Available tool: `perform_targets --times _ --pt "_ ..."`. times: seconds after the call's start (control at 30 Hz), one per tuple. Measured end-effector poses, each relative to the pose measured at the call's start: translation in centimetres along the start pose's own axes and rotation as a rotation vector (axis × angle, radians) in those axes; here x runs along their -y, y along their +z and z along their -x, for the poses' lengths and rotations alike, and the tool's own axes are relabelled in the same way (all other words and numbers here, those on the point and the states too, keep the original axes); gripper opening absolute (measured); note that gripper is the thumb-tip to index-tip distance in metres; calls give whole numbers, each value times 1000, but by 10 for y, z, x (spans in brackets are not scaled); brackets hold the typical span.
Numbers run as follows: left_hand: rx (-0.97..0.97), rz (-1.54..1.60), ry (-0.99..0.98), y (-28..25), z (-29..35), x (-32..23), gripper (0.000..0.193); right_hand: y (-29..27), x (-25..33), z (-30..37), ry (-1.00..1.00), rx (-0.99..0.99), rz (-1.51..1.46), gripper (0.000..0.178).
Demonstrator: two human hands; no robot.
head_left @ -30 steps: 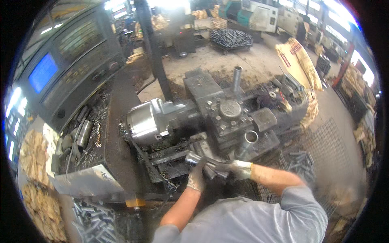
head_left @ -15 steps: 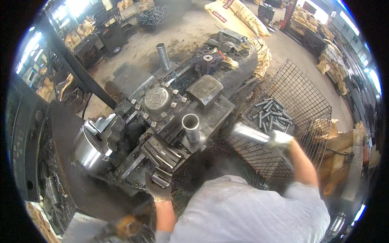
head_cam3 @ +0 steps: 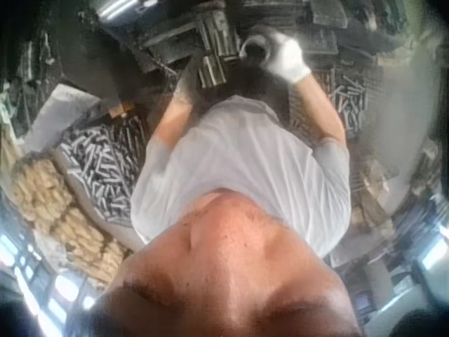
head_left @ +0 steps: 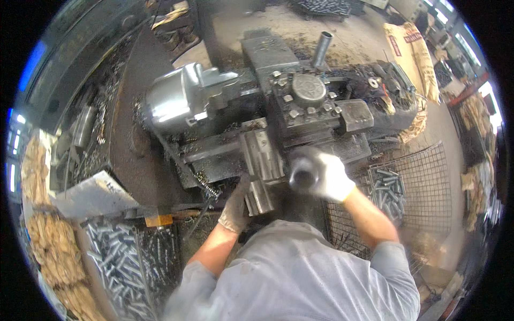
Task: The person repeatedly picks up cylindrical metal parts from a wire basket and inserts them into a lathe chuck. They secure the parts, operate the machine controls, and then remove the processed parts, placing them into a collection bin. This cycle is repeated continuously.
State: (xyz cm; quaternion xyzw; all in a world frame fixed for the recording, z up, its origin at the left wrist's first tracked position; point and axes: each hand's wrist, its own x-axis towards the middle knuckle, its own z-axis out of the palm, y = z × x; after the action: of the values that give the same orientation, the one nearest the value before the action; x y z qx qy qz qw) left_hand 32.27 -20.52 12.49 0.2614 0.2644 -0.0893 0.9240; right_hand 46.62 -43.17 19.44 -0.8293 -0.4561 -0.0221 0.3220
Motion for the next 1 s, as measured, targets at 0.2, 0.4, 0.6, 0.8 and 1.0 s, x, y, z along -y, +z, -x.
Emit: perform_targets --times 0.2,0.4,0.6,0.8,1.0 --pt "-134 -164 280 -38 -14 -20 61 133 4 -12 550 301 103 68" --pt "-141 41 372 -67 -32 -49 60 81 -17 -41 607 237 -202 54" --pt "-214 -371 758 3 -49 -49 52 66 23 -102 668 601 -486 88" --pt "-103 -310 414 41 -68 -68 66 -12 26 -130 265 356 -526 91" --pt "-221 -1080 715 37 -123 -62 49 -103 -23 -268 -290 227 362 72"
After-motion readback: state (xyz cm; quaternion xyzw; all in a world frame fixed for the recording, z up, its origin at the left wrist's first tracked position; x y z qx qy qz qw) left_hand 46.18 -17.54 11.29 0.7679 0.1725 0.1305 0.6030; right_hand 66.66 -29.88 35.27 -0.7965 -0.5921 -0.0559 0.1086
